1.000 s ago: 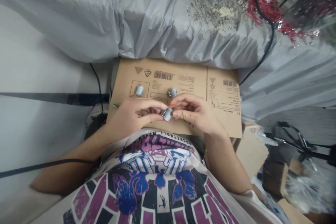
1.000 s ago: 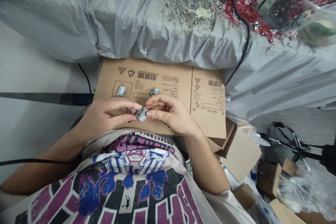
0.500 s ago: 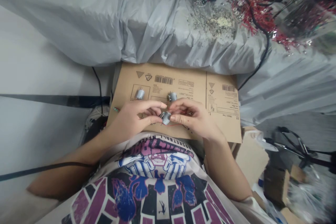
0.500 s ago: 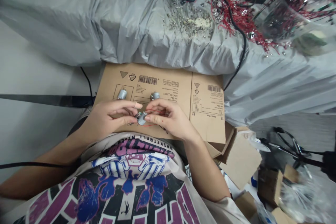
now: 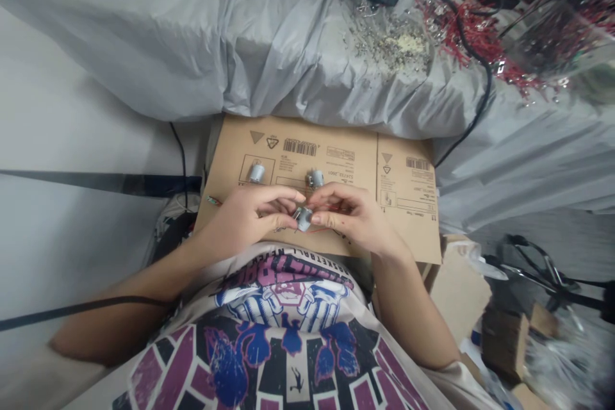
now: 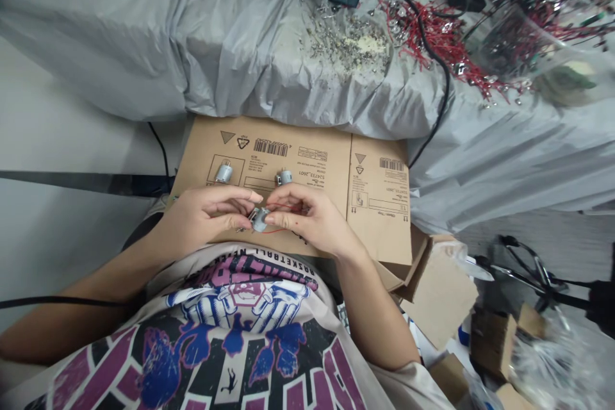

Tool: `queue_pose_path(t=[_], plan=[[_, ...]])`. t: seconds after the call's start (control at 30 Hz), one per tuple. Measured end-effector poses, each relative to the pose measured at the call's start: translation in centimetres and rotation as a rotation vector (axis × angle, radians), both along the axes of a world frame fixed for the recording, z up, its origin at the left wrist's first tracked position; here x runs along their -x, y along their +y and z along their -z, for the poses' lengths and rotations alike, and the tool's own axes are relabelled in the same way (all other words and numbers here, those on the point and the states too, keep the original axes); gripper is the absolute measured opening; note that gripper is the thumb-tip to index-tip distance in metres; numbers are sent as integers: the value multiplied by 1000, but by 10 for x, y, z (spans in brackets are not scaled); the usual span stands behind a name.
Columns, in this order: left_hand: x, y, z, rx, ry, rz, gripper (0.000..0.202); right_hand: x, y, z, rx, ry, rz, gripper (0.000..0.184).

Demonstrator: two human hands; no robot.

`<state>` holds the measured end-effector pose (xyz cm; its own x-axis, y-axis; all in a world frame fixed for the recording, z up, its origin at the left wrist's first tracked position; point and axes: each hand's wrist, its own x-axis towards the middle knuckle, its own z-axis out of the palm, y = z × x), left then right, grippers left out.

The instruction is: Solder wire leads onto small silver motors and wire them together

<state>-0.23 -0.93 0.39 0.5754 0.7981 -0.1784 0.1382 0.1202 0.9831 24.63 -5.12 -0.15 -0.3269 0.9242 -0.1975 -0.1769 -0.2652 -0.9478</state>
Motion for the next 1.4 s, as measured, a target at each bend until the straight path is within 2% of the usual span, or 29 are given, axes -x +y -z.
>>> queue_pose_path(t=[0.2,0.47,0.67,0.87,1.07,1.13,1.23,1.27,1.4], plan=[[0,0,1,-17,-17,53,39,3,2,6,21,-22,8,33],[-3,-4,6,-90,-8,65,35,4,1,7,18,-43,2,40],[1,-2,-1,-147,1,4,38,-3,-5,-4,-3,-35,3,64],[-2,-4,-4,-166,-4,-51,38,-6,-9,-12,45,-52,33,65],[-2,-6,-5,-173,-12,-167,36,-12,-6,-10,-68,54,113,96],[-3,-6,-3,-186,-20,-209,36,-9,-5,-9,-55,22,150,82],[-3,-8,-2,-221,-33,-235,35,5,-5,-10,-58,-83,165,39],[-3,-8,-2,-236,-35,-233,34,10,-6,-10,-69,-103,167,30],[-4,-12,-2,-326,-34,-234,34,25,-9,-10,-110,-123,197,20]])
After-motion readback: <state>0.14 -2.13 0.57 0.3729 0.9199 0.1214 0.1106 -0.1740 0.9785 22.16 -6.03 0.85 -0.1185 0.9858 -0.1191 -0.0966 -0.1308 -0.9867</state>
